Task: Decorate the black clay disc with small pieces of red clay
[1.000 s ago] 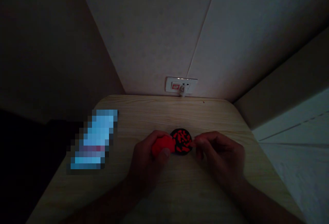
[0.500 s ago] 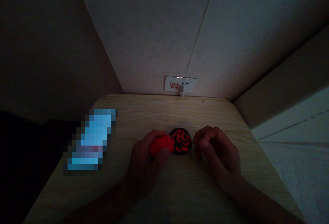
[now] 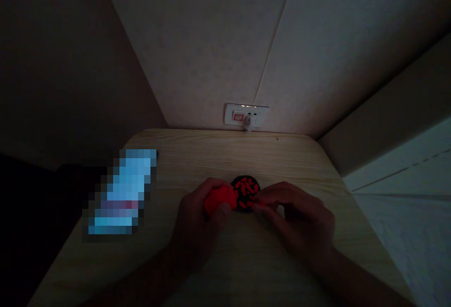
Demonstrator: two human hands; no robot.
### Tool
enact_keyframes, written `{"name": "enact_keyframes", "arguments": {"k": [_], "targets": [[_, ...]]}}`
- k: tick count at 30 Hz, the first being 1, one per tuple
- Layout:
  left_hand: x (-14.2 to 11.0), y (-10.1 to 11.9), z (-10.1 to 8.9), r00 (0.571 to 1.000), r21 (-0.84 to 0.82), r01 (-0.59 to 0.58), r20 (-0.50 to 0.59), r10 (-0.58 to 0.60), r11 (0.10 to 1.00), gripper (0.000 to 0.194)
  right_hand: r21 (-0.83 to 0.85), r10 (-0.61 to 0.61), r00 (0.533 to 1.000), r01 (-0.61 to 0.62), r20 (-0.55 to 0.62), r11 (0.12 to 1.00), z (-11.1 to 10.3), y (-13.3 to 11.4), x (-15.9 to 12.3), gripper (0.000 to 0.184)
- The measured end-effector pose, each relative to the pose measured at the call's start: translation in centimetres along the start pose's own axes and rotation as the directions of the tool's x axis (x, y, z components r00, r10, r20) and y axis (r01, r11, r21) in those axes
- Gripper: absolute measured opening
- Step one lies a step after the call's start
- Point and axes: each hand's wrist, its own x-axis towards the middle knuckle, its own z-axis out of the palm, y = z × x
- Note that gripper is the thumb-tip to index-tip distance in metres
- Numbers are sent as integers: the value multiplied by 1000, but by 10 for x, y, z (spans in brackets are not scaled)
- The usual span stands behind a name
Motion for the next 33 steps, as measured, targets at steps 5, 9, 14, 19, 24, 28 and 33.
{"name": "enact_keyframes", "arguments": {"k": [5,9,14,19,24,28,33], "targets": [[-1,1,-1,1000,12,6,2,-6,1000,17,-24,-30,999,30,10,999,0,-1,1,18],[-1,2,-1,1000,9,9,-6,-8,1000,18,-24,9,1000,-8,27,1000,-1,-2,-2,14],[-1,2,0,1000,26,20,-17,-19,999,17,55,83,996,-84,21,995,-3,-1,-6,12],[-2,2,0,1000,16,12,-17,-12,1000,17,9,-33,999,32,21,999,-3,-2,1,11],[-2,1,0,1000,-8,-7,-8,7,1000,17,-2,-34,999,34,28,999,-1,2,0,18],[-1,2,0,1000,-5,1,-6,-1,1000,16,16,-14,999,14,31,1000,0,3,-3,18],[0,1,0,1000,-3,5,-8,-5,1000,16,82,54,995,-60,78,995,-3,-4,-2,17]]}}
